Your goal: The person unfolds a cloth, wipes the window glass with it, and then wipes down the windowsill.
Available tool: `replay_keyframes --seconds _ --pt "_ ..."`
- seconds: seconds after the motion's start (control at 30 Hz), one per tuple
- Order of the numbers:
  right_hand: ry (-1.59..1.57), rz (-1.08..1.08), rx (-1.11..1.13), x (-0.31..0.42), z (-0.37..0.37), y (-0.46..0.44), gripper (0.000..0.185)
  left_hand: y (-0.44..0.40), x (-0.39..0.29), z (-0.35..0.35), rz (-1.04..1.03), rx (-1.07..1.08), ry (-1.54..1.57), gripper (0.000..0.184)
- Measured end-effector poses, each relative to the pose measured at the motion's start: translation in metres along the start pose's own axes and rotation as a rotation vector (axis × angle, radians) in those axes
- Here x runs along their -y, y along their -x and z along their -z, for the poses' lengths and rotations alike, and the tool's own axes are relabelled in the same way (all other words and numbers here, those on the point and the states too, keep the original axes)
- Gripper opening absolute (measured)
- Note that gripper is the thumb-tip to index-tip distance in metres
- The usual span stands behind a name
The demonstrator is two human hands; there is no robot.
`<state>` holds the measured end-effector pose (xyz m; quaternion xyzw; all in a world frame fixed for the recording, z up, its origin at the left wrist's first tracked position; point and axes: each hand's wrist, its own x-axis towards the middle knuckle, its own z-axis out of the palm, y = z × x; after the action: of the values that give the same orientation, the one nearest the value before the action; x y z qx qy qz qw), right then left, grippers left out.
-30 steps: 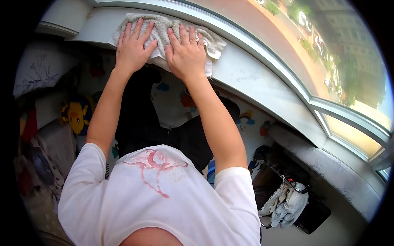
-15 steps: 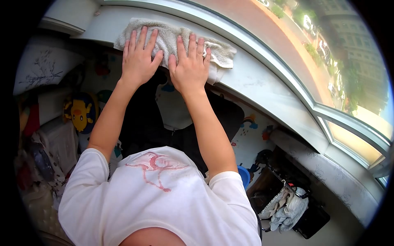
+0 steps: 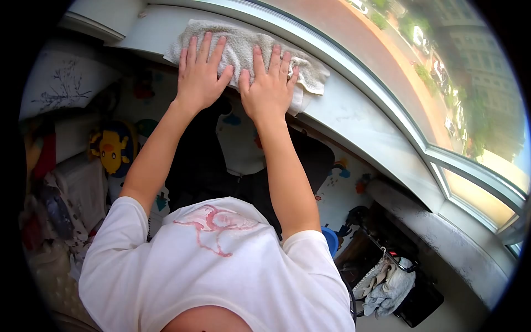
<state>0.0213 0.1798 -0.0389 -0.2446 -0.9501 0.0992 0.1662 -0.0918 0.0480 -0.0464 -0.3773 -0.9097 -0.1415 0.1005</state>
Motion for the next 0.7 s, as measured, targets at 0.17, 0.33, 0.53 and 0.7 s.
replay_keyframes --seconds 0.17,0.33,0.53,0.7 --pt "0.017 -0.014 -0.012 0.001 -0.006 -0.013 0.062 -0.002 0.004 -0.003 0.002 0.007 0.017 0.074" --pt "0.012 -0.035 -0.039 -0.005 -0.016 -0.03 0.062 -0.028 -0.002 -0.015 0.033 -0.012 -0.008 0.074" --pt "0.008 0.033 -0.035 0.001 -0.005 -0.006 0.063 -0.003 0.004 -0.002 -0.018 -0.015 0.021 0.074" --pt "-0.014 0.119 -0.034 -0.006 -0.001 -0.008 0.061 0.006 0.003 0.002 -0.001 0.005 0.031 0.076"
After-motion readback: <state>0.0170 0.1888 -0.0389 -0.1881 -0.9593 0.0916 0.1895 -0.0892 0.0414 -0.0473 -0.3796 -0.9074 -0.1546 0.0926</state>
